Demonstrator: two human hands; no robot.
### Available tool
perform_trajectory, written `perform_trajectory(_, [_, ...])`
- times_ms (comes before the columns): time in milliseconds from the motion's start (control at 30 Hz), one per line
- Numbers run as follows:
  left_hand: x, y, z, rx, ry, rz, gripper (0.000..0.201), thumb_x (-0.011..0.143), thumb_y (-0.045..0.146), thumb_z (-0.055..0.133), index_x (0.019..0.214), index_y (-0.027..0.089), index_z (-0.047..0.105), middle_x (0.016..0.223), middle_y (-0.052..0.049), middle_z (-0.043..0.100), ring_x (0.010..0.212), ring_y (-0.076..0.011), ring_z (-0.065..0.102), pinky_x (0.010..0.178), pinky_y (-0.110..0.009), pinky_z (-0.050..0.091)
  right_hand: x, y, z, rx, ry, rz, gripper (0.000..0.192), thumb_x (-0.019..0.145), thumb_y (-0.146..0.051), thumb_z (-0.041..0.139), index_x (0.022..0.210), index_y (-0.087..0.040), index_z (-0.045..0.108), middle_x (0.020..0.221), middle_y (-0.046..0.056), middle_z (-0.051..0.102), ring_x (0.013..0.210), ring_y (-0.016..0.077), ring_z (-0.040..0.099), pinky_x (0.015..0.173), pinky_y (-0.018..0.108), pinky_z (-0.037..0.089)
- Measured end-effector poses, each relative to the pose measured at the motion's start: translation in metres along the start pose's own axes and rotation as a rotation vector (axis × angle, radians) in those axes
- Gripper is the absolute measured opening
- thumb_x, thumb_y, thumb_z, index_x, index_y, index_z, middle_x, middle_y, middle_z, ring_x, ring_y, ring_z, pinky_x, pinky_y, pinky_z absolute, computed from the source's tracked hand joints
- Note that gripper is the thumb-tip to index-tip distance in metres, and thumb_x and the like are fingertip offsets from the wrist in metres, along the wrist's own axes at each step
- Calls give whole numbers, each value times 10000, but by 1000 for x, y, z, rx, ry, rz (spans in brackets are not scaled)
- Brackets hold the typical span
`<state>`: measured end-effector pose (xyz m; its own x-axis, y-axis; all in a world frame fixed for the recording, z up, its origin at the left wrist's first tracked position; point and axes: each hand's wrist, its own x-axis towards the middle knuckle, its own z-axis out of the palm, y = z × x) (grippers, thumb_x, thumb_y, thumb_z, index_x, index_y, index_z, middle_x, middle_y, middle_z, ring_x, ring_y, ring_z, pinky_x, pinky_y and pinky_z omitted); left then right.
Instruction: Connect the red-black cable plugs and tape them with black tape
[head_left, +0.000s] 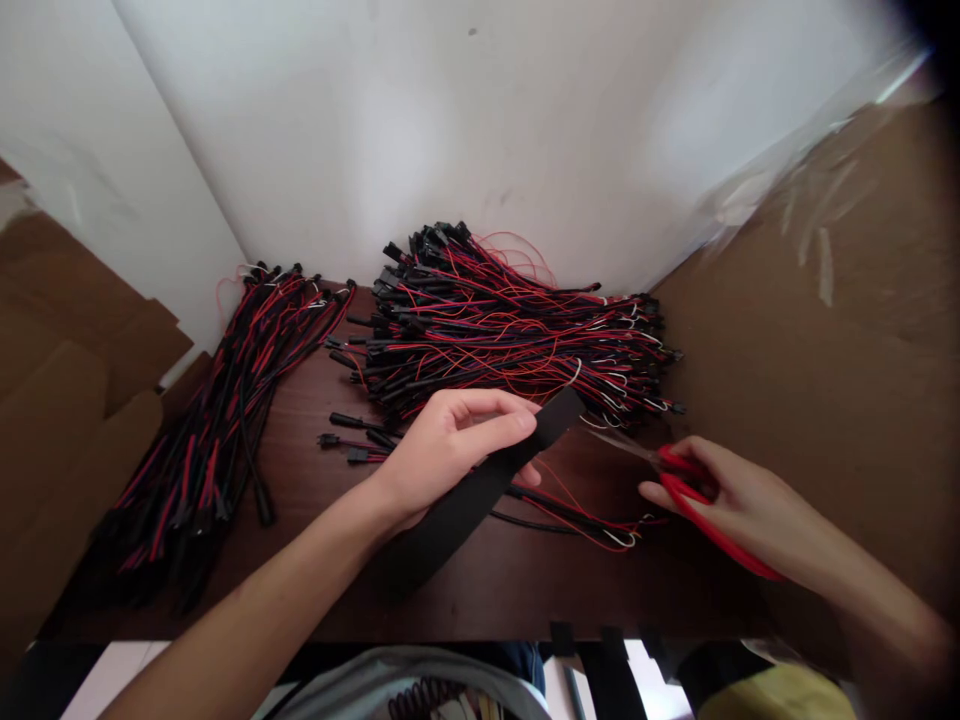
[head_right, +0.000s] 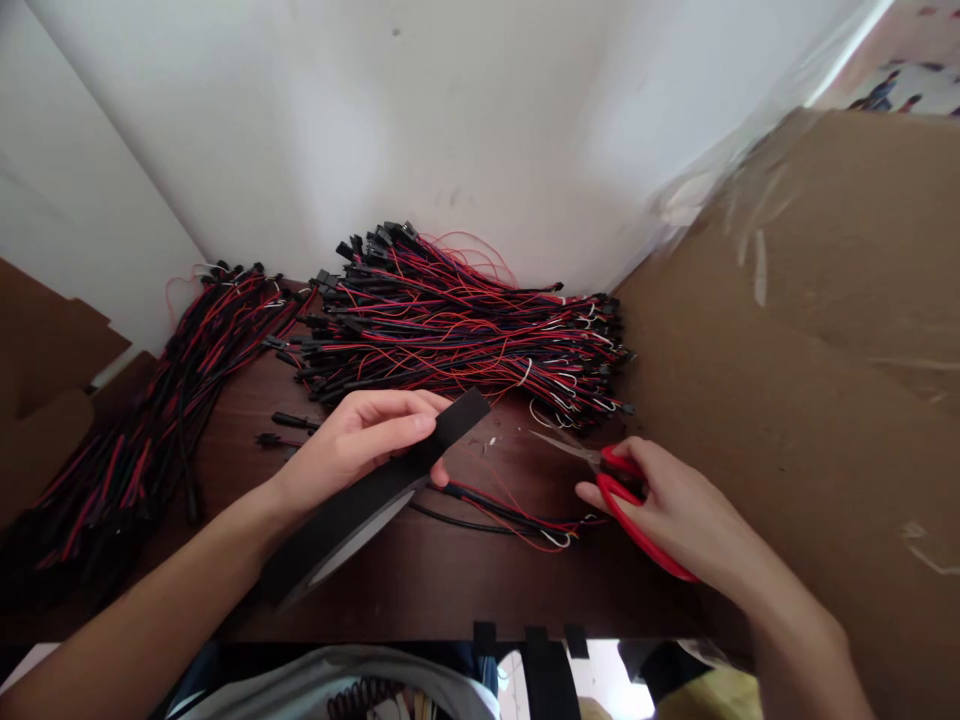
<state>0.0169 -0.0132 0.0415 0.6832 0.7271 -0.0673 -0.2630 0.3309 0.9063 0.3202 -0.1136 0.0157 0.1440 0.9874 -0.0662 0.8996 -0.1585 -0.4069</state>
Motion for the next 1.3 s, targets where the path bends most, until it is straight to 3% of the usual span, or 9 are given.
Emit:
perform_trajectory(167, [0, 3, 0, 52, 13, -4, 294, 726, 400, 732, 660, 124, 654, 755, -51, 672, 628, -147, 654, 635, -254, 501, 12, 0, 16, -118, 21, -49, 362, 821, -469, 632, 1012, -164, 591, 994, 137, 622, 902, 309, 622, 793, 463, 501])
perform_trajectory(400, [0, 0, 0, 34, 33, -24, 336, 679, 443, 783, 703, 123, 680, 741, -37, 658, 596, -132, 647, 620, -244, 502, 17, 10, 16, -60, -11, -99, 467, 829, -535, 602, 1102, -158, 637, 1051, 132, 631, 976, 312, 625, 890, 498, 492])
perform_trajectory(500, [0, 0, 0, 41, 34, -32, 351, 671, 453, 797, 716, 122, 687, 707, -30, 650, 601, -131, 648, 617, -236, 506, 15, -19, 1, 47, 62, -48, 426, 807, -566, 631, 1011, -195, 684, 1045, 116, 666, 961, 314, 641, 887, 503, 487])
perform_trajectory(567, [-1, 1, 1, 59, 26, -28, 349, 677, 452, 796, 693, 123, 680, 692, -29, 648, 613, -132, 647, 624, -237, 509, 15, -51, -9, 339, 97, 25, 418, 814, -577, 630, 1026, -219, 674, 984, 85, 704, 876, 263, 666, 812, 429, 526])
perform_trajectory(633, [-1, 2, 1, 74, 21, -14, 333, 694, 436, 787, 675, 123, 675, 695, -31, 652, 614, -127, 641, 629, -241, 510, 17, -84, -15, 591, 28, 34, 416, 820, -601, 614, 983, -226, 685, 898, 60, 716, 798, 214, 668, 728, 351, 541])
perform_trajectory(767, [0, 3, 1, 72, 16, 36, 304, 709, 405, 783, 665, 123, 679, 755, -39, 674, 625, -123, 636, 653, -257, 509, 28, -129, -18, 729, -195, -155, 414, 822, -589, 622, 808, -183, 702, 752, 42, 685, 700, 151, 624, 670, 266, 519])
perform_trajectory(1000, [1, -2, 1, 55, 36, 151, 205, 748, 304, 759, 646, 135, 702, 756, -36, 695, 728, -130, 632, 738, -255, 494, 31, -147, -20, 854, -217, -133, 303, 762, -491, 729, 753, -197, 655, 760, 17, 680, 697, 153, 640, 663, 265, 526])
perform_trajectory(1300, [1, -3, 1, -14, 54, 197, 187, 708, 193, 770, 571, 127, 660, 758, -28, 701, 707, -107, 631, 703, -224, 483, 28, -152, -21, 712, -121, -244, 265, 773, -433, 737, 722, -193, 636, 709, -7, 625, 631, 118, 554, 562, 220, 438])
